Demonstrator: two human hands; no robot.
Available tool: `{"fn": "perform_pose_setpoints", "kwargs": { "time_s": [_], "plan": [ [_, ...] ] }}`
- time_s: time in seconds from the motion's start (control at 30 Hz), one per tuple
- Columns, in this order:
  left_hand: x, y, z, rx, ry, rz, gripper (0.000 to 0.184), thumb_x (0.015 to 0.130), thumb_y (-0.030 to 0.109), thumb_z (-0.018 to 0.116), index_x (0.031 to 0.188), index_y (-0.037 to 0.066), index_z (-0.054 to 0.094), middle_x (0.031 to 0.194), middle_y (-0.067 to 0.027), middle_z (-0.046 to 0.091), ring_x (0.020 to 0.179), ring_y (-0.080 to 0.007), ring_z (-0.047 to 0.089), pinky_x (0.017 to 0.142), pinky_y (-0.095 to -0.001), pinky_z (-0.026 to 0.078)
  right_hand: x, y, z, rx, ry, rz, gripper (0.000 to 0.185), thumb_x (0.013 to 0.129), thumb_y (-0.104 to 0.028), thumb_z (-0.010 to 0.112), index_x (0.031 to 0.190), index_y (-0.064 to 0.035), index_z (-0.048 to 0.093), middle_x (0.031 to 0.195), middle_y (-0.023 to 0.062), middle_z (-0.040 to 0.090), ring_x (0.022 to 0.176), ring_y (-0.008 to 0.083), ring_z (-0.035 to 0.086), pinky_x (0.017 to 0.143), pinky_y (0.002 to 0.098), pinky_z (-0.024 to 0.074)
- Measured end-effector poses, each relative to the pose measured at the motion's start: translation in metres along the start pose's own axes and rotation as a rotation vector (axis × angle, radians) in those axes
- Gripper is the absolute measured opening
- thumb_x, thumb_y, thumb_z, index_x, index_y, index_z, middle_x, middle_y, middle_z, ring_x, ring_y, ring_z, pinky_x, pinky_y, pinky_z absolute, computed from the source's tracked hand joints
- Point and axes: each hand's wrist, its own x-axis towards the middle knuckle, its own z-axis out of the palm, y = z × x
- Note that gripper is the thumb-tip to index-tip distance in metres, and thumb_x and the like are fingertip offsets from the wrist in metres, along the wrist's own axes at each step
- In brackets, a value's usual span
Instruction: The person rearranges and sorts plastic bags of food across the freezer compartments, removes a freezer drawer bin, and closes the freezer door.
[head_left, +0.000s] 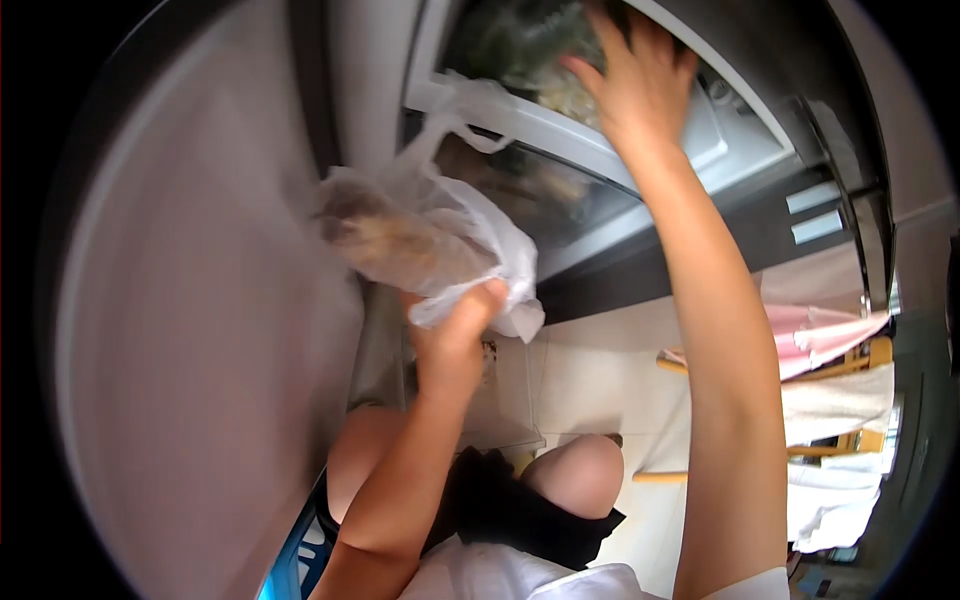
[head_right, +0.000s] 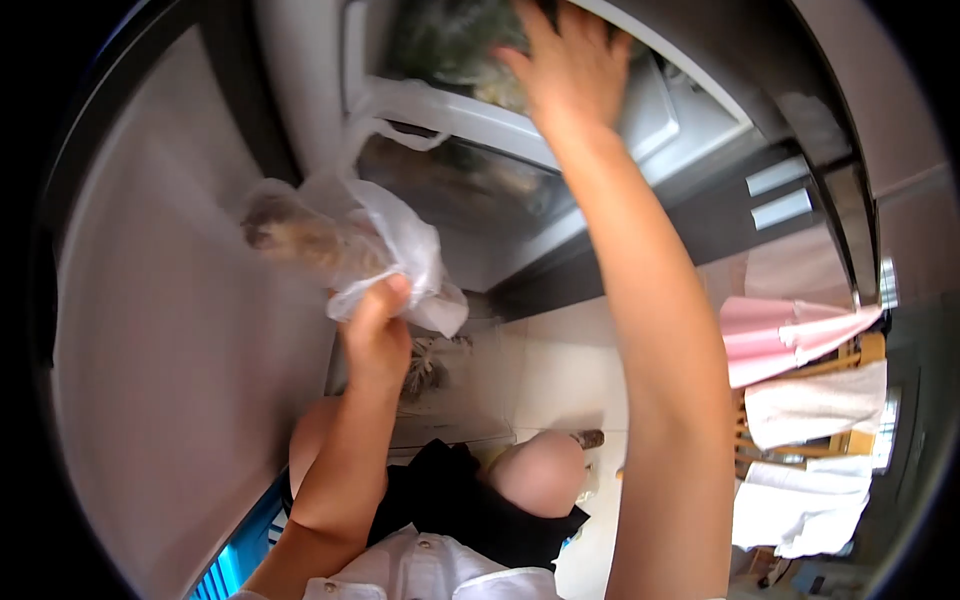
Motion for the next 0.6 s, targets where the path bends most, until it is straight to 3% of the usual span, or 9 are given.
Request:
{"fn": "perform_pose_setpoints", "kwargs": {
  "time_s": [0.03,0.07,0.13,0.2,0.4,0.5,0.53,0.6],
  "plan": [
    [0.002,-0.006,-0.007,0.015,-0.011,-0.015,0.049,0.072,0.007,0.069,0.119,0.003,0.053,0.109,-0.0059,0.058,0.099,-0.0181,0.056,0.089,-0.0326,0.045,0.003,-0.005,0.005,-0.029,0.047,0.025,0.055,0.087,-0.041,0.064,0.135,-0.0153,0.053,0.140,0.0124,0.049,0.131,0.0308,0.042,0.111,0.0517,0.0280],
    [0.002,-0.008,-0.006,-0.022,0.023,0.011,0.034,0.077,0.011,0.065,0.110,0.000,0.060,0.104,-0.0065,0.063,0.097,-0.0190,0.060,0.088,-0.0342,0.046,0.006,-0.007,0.014,-0.054,0.092,0.049,0.051,0.090,-0.042,0.060,0.133,-0.0151,0.053,0.136,0.0126,0.051,0.130,0.0309,0.042,0.111,0.0507,0.0300],
    [0.005,-0.016,-0.018,-0.035,0.015,-0.025,0.034,0.079,0.013,0.064,0.109,-0.001,0.061,0.106,-0.0076,0.063,0.098,-0.0192,0.060,0.088,-0.0347,0.046,0.014,-0.012,0.025,0.036,0.054,0.132,0.057,0.083,-0.044,0.067,0.134,-0.0199,0.054,0.136,0.0121,0.050,0.132,0.0298,0.039,0.113,0.0514,0.0232],
    [0.003,-0.013,-0.014,-0.003,-0.012,-0.030,0.033,0.080,0.017,0.062,0.107,-0.002,0.061,0.106,-0.0084,0.063,0.097,-0.0193,0.060,0.088,-0.0346,0.045,0.020,-0.027,0.001,-0.029,-0.093,0.186,0.058,0.084,-0.042,0.066,0.135,-0.0190,0.054,0.134,0.0115,0.052,0.130,0.0289,0.041,0.111,0.0493,0.0259],
    [-0.004,-0.018,-0.015,-0.001,-0.041,-0.097,0.034,0.080,0.016,0.062,0.108,-0.002,0.060,0.105,-0.0084,0.063,0.097,-0.0209,0.060,0.086,-0.0357,0.047,0.010,-0.014,0.005,0.061,-0.021,0.015,0.064,0.080,-0.041,0.069,0.135,-0.0127,0.054,0.132,0.0157,0.052,0.128,0.0297,0.042,0.112,0.0497,0.0243],
    [-0.004,-0.020,-0.003,-0.023,-0.025,-0.028,0.037,0.078,0.011,0.063,0.114,0.000,0.058,0.105,-0.0073,0.062,0.097,-0.0198,0.060,0.087,-0.0348,0.047,0.006,-0.019,-0.028,0.214,-0.010,0.111,0.058,0.076,-0.017,0.070,0.128,-0.0014,0.052,0.128,0.0208,0.052,0.122,0.0361,0.047,0.107,0.0476,0.0350],
    [-0.003,-0.019,-0.001,-0.016,-0.027,-0.007,0.040,0.078,0.009,0.063,0.116,0.000,0.057,0.106,-0.0069,0.062,0.098,-0.0193,0.059,0.087,-0.0343,0.047,0.005,-0.023,-0.038,0.308,0.129,0.061,0.056,0.072,-0.009,0.068,0.125,0.0007,0.052,0.125,0.0218,0.052,0.118,0.0386,0.049,0.105,0.0468,0.0380],
    [-0.002,-0.014,0.002,0.055,-0.032,-0.065,0.054,0.071,0.010,0.070,0.120,0.002,0.050,0.110,-0.0068,0.056,0.101,-0.0189,0.054,0.091,-0.0327,0.043,0.010,-0.028,-0.043,0.473,0.056,-0.066,0.056,0.072,-0.015,0.070,0.124,-0.0004,0.053,0.123,0.0201,0.054,0.120,0.0362,0.049,0.107,0.0462,0.0369]
  ]
}}
